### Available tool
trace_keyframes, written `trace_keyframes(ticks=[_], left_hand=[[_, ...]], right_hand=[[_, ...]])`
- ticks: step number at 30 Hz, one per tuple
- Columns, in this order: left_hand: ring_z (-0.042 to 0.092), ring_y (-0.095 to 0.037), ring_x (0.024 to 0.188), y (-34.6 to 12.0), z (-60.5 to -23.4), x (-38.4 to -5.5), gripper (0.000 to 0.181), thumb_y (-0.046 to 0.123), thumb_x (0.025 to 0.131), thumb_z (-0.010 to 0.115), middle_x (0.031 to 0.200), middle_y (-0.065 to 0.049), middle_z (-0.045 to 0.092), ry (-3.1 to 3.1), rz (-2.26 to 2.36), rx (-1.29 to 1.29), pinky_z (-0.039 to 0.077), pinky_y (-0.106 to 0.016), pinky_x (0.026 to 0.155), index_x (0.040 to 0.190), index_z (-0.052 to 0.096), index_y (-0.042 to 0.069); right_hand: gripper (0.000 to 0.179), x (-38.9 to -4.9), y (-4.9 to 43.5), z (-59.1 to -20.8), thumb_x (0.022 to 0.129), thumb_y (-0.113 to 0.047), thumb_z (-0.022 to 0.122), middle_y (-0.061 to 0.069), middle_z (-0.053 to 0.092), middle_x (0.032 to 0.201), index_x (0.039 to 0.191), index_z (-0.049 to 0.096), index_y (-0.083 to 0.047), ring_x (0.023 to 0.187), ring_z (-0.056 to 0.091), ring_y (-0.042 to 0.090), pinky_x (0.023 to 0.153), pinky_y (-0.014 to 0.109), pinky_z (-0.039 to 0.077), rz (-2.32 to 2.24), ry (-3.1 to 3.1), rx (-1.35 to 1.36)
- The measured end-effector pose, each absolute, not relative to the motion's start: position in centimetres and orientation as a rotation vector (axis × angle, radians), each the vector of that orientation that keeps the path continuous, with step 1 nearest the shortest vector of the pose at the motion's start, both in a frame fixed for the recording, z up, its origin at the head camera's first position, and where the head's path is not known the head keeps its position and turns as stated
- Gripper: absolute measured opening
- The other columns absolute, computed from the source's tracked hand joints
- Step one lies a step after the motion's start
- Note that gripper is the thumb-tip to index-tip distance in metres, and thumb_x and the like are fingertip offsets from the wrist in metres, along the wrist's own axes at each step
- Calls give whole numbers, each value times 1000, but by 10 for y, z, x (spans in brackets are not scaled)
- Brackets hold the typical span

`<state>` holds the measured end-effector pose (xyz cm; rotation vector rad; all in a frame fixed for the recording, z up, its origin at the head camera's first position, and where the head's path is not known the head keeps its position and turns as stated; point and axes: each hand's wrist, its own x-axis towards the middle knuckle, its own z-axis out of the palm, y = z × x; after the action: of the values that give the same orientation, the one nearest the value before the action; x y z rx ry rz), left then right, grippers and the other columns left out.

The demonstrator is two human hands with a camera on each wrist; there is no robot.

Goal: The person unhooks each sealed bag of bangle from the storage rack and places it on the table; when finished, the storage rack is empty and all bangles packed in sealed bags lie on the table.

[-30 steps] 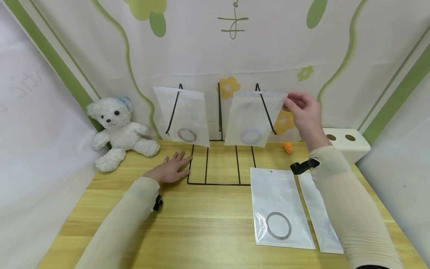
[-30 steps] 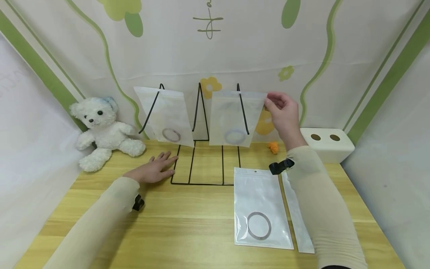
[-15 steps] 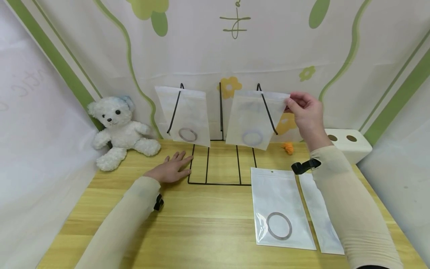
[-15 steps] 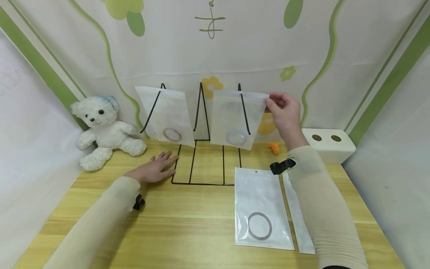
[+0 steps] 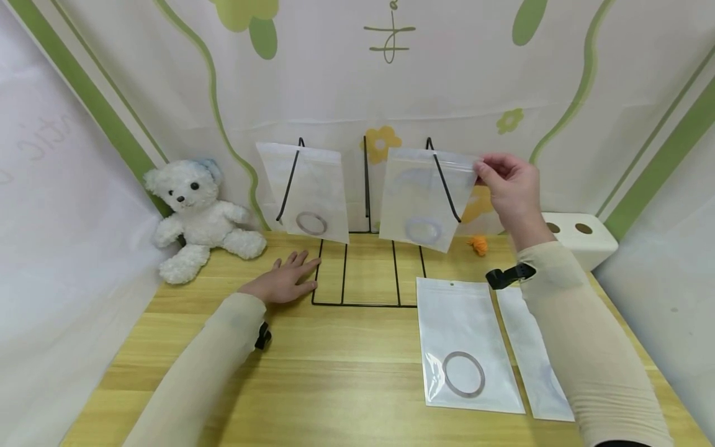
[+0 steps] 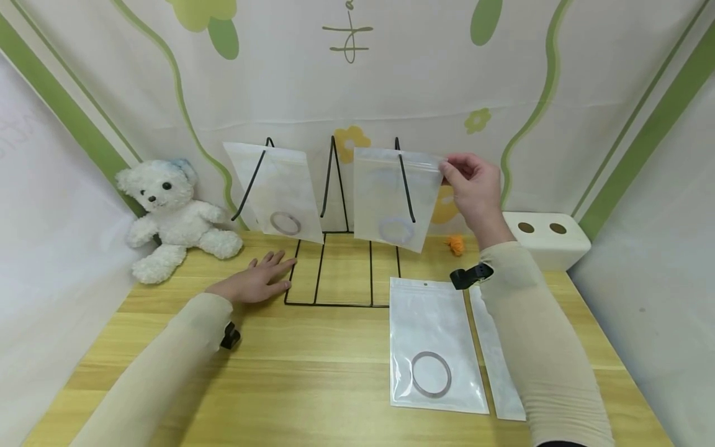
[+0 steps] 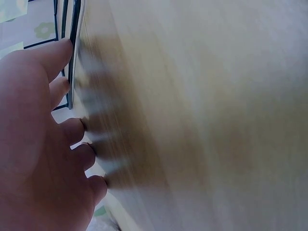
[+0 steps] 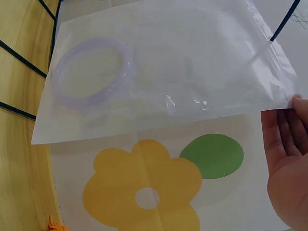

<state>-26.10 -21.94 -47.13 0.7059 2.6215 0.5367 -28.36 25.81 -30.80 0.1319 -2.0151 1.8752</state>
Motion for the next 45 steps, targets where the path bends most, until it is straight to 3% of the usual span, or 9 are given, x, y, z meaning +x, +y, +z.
trace_keyframes(ticks=[8, 19, 27, 36, 45], left_hand=[[3, -52, 166, -214, -464, -258, 71, 49, 115, 48, 180, -26, 6, 2625, 500, 688, 2, -78, 129, 174, 24, 19], [1, -55, 165, -225, -482, -268, 78, 64, 110, 47, 180, -28, 6, 2604, 601, 721, -3, -80, 127, 174, 26, 25], [3, -51, 167, -215, -464, -258, 70, 47, 115, 48, 181, -25, 6, 2629, 478, 678, 1, -76, 130, 175, 23, 19], [0, -53, 166, -226, -483, -270, 78, 66, 110, 45, 180, -27, 4, 2605, 601, 738, -4, -78, 128, 174, 24, 27], [2, -50, 167, -214, -465, -259, 71, 48, 115, 48, 181, -25, 5, 2634, 471, 673, 0, -76, 130, 175, 23, 19]], right_hand=[[19, -281, 259, -307, 98, -12, 81, -7, 78, 91, 109, 77, 2, 78, 75, 7, 78, 16, 62, 1794, -2006, 196], [12, -268, 262, -311, 99, -14, 80, -9, 76, 91, 107, 80, -4, 79, 73, 7, 77, 16, 62, 1613, -2050, 227], [11, -255, 262, -315, 97, -7, 81, -8, 78, 91, 106, 81, -1, 77, 74, 6, 75, 15, 62, 1624, -1995, 253], [9, -243, 262, -318, 95, 0, 81, -4, 78, 86, 102, 80, 6, 71, 73, 7, 71, 16, 62, 1674, -1899, 352], [8, -229, 262, -323, 94, 7, 79, 0, 79, 83, 99, 77, 12, 69, 74, 9, 68, 18, 62, 1735, -1809, 414]])
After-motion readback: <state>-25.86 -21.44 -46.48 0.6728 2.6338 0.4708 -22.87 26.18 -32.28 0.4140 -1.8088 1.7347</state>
